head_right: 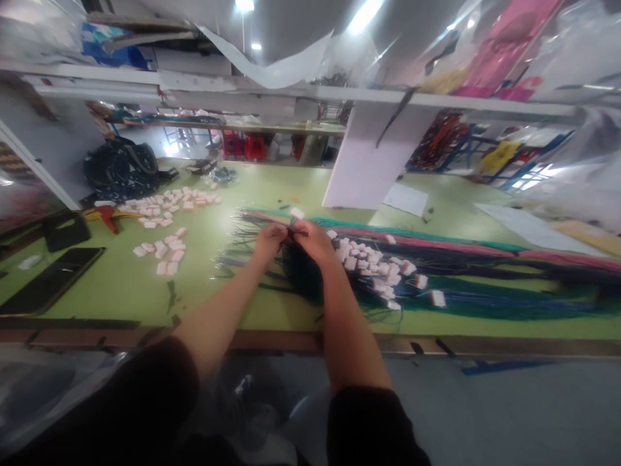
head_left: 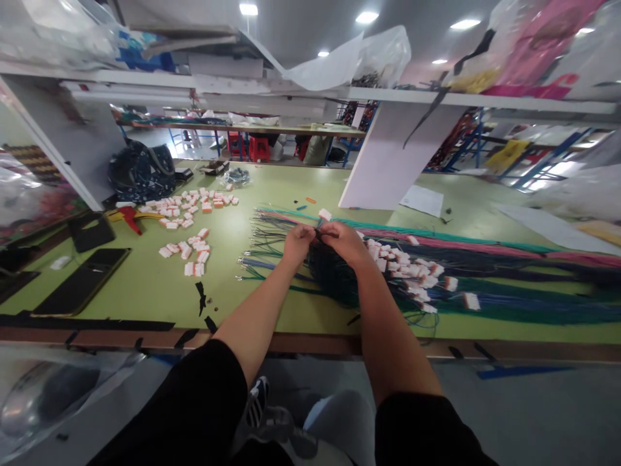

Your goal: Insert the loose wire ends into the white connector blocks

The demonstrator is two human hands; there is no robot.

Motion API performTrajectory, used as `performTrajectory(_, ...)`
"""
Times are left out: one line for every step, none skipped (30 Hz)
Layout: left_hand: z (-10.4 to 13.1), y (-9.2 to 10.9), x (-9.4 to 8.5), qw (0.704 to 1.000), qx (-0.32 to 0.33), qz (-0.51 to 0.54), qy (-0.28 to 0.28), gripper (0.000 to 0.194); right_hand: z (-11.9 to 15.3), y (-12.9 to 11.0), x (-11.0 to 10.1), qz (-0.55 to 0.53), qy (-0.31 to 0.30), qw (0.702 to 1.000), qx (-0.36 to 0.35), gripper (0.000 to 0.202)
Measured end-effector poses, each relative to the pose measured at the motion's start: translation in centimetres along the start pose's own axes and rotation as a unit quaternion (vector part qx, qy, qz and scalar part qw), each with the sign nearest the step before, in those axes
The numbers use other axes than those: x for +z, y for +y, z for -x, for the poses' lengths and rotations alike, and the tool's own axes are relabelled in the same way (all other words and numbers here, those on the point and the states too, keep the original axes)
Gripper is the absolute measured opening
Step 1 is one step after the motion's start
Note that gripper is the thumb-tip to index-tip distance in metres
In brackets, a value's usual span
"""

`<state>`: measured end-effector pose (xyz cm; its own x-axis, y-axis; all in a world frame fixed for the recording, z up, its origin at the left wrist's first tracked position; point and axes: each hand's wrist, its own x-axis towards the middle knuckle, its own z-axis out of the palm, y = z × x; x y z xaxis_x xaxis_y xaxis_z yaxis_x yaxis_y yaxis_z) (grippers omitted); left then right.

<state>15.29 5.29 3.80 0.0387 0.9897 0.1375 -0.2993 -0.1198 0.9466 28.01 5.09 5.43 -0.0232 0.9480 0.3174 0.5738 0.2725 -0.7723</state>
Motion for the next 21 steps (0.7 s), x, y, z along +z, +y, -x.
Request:
performTrajectory(0.0, 0.1, 0.0, 1.000, -0.005, 0.003, 0.000, 0.017, 0.0, 0.2, 0.0, -0.013, -0.009, 1.000, 0.001, 0.017)
performTrajectory(0.0, 0.2, -0.1, 1.000, -0.010, 0.006, 0.000, 0.018, -0.1, 0.3, 0.0, -0.024, -0.022, 0.999, -0.003, 0.018)
performTrajectory(0.1, 0.4, -0.2, 1.000, -0.017, 0.009, -0.002, 0.019, -0.1, 0.4, 0.1, -0.034, -0.037, 0.999, -0.012, 0.021)
performTrajectory(0.1, 0.4, -0.2, 1.000, -0.026, 0.012, -0.004, 0.020, -0.1, 0.4, 0.1, -0.043, -0.052, 0.997, -0.025, 0.023)
performTrajectory(0.0, 0.5, -0.4, 0.999, -0.036, 0.016, -0.006, 0.020, -0.1, 0.5, 0.2, -0.045, -0.063, 0.996, -0.042, 0.025)
performTrajectory(0.0, 0.5, -0.5, 0.999, -0.047, 0.019, -0.009, 0.020, -0.1, 0.4, 0.3, -0.037, -0.063, 0.995, -0.062, 0.026)
performTrajectory(-0.1, 0.5, -0.6, 0.998, -0.060, 0.023, -0.014, 0.020, -0.1, 0.4, 0.5, -0.018, -0.051, 0.995, -0.081, 0.026)
performTrajectory(-0.2, 0.4, -0.7, 0.997, -0.074, 0.028, -0.020, 0.019, -0.1, 0.4, 0.7, 0.009, -0.029, 0.995, -0.099, 0.024)
performTrajectory(-0.4, 0.3, -0.8, 0.995, -0.091, 0.033, -0.028, 0.020, -0.1, 0.3, 0.9, 0.040, 0.001, 0.993, -0.114, 0.022)
performTrajectory(-0.5, 0.2, -0.9, 0.993, -0.108, 0.039, -0.037, 0.021, -0.2, 0.3, 1.1, 0.066, 0.034, 0.989, -0.127, 0.020)
performTrajectory(-0.6, 0.1, -0.9, 0.990, -0.125, 0.047, -0.046, 0.023, -0.2, 0.2, 1.3, 0.086, 0.062, 0.985, -0.137, 0.018)
performTrajectory(-0.7, 0.1, -1.0, 0.987, -0.142, 0.055, -0.056, 0.026, -0.2, 0.2, 1.6, 0.097, 0.084, 0.981, -0.144, 0.017)
performTrajectory(-0.8, 0.0, -1.0, 0.983, -0.157, 0.063, -0.066, 0.027, -0.2, 0.2, 1.8, 0.101, 0.097, 0.979, -0.148, 0.017)
performTrajectory(-0.9, 0.0, -1.1, 0.980, -0.169, 0.073, -0.074, 0.029, -0.1, 0.2, 1.9, 0.099, 0.102, 0.978, -0.150, 0.017)
performTrajectory(-0.9, 0.0, -1.1, 0.977, -0.180, 0.081, -0.083, 0.029, -0.1, 0.2, 2.1, 0.094, 0.102, 0.979, -0.150, 0.017)
performTrajectory(-1.0, 0.0, -1.2, 0.973, -0.190, 0.090, -0.092, 0.029, -0.1, 0.2, 2.1, 0.092, 0.100, 0.979, -0.149, 0.018)
performTrajectory(-1.0, -0.1, -1.3, 0.970, -0.198, 0.097, -0.103, 0.028, 0.0, 0.3, 2.2, 0.083, 0.095, 0.981, -0.148, 0.020)
performTrajectory(-1.1, -0.1, -1.5, 0.967, -0.206, 0.103, -0.113, 0.027, 0.0, 0.4, 2.2, 0.063, 0.082, 0.984, -0.146, 0.020)
performTrajectory(-1.1, -0.1, -1.6, 0.963, -0.213, 0.108, -0.123, 0.025, 0.1, 0.5, 2.1, 0.029, 0.065, 0.988, -0.140, 0.019)
performTrajectory(-1.2, -0.2, -1.7, 0.960, -0.218, 0.112, -0.131, 0.024, 0.1, 0.6, 2.0, -0.018, 0.044, 0.990, -0.132, 0.017)
performTrajectory(-1.3, -0.2, -1.8, 0.958, -0.222, 0.116, -0.138, 0.024, 0.1, 0.7, 1.9, -0.071, 0.018, 0.990, -0.120, 0.015)
